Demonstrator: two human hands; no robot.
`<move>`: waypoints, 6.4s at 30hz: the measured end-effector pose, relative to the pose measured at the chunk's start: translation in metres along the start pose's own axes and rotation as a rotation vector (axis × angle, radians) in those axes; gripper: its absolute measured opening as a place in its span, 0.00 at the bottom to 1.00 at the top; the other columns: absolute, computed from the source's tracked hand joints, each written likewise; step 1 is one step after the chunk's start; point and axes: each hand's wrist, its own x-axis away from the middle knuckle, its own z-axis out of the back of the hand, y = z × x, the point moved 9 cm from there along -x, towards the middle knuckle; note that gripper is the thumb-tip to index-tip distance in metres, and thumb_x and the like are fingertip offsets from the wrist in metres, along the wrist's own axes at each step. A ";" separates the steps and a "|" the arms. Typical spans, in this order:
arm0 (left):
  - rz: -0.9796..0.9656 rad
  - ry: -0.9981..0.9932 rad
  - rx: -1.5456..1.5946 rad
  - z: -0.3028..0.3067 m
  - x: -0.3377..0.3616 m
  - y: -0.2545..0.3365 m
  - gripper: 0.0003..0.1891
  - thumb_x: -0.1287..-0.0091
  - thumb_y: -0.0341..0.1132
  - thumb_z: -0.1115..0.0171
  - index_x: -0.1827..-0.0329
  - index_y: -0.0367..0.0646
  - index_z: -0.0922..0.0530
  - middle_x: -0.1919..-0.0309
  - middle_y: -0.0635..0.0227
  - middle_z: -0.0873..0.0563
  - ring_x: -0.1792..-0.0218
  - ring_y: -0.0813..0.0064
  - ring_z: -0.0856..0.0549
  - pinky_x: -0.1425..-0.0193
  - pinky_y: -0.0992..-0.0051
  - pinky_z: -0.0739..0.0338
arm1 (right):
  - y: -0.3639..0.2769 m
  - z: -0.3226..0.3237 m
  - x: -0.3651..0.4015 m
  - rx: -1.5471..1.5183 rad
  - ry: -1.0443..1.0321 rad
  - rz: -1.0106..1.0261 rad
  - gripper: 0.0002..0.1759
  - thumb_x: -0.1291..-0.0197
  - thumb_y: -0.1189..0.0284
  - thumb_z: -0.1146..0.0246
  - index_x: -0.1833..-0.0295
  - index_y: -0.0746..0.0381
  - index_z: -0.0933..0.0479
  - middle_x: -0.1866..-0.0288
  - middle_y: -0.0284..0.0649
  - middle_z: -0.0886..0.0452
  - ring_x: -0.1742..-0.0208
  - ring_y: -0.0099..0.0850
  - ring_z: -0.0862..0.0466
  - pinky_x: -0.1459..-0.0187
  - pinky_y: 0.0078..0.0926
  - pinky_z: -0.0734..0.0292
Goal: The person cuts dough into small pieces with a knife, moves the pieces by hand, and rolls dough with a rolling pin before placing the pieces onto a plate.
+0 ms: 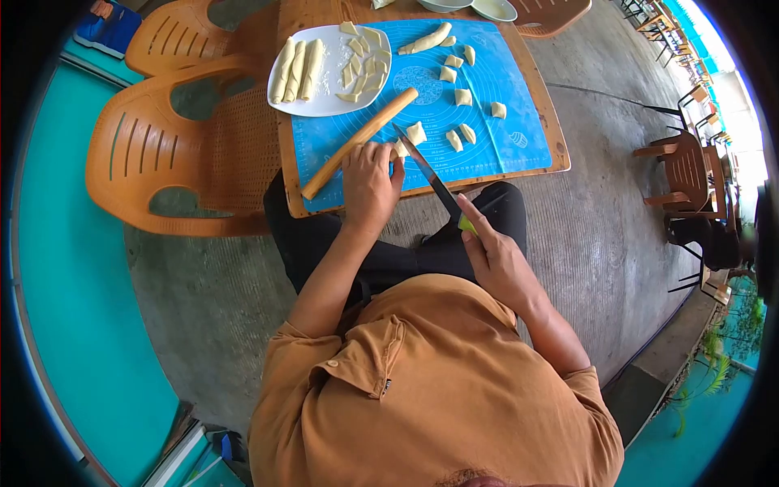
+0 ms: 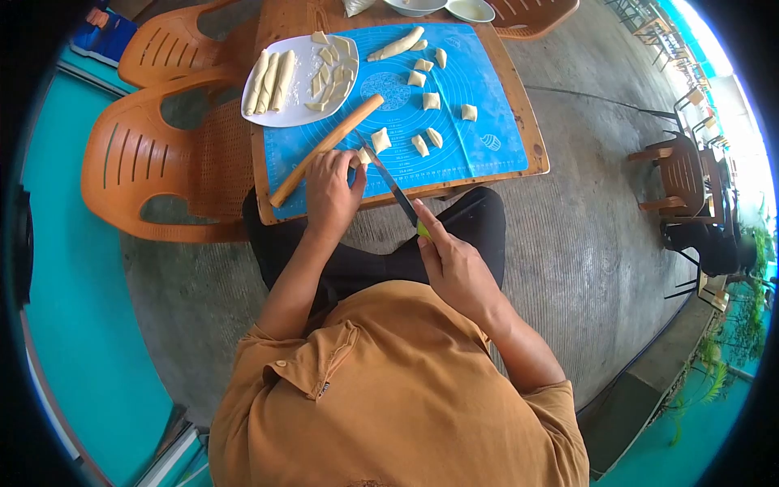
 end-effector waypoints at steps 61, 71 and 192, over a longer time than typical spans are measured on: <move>-0.081 0.067 0.086 0.001 0.002 -0.007 0.11 0.30 0.31 0.26 0.47 0.38 0.12 0.53 0.60 0.13 0.45 0.56 0.14 0.38 0.58 0.17 | -0.017 -0.052 0.010 0.204 0.184 0.063 0.36 0.19 0.74 0.41 0.11 0.65 0.41 0.64 0.57 0.12 0.64 0.55 0.10 0.60 0.53 0.16; -0.094 0.086 0.065 0.000 0.002 -0.007 0.11 0.30 0.31 0.27 0.47 0.38 0.13 0.52 0.59 0.13 0.45 0.53 0.14 0.36 0.56 0.18 | -0.010 -0.060 0.012 0.387 0.133 0.024 0.39 0.21 0.74 0.40 0.08 0.59 0.42 0.67 0.53 0.14 0.68 0.51 0.11 0.65 0.51 0.16; 0.289 -0.083 0.181 -0.029 -0.227 -0.172 0.18 0.27 0.34 0.28 0.37 0.36 0.14 0.48 0.52 0.07 0.54 0.58 0.06 0.47 0.61 0.11 | 0.159 0.106 -0.133 0.301 0.841 0.125 0.17 0.21 0.71 0.34 0.32 0.60 0.18 0.46 0.48 0.17 0.44 0.51 0.14 0.42 0.48 0.18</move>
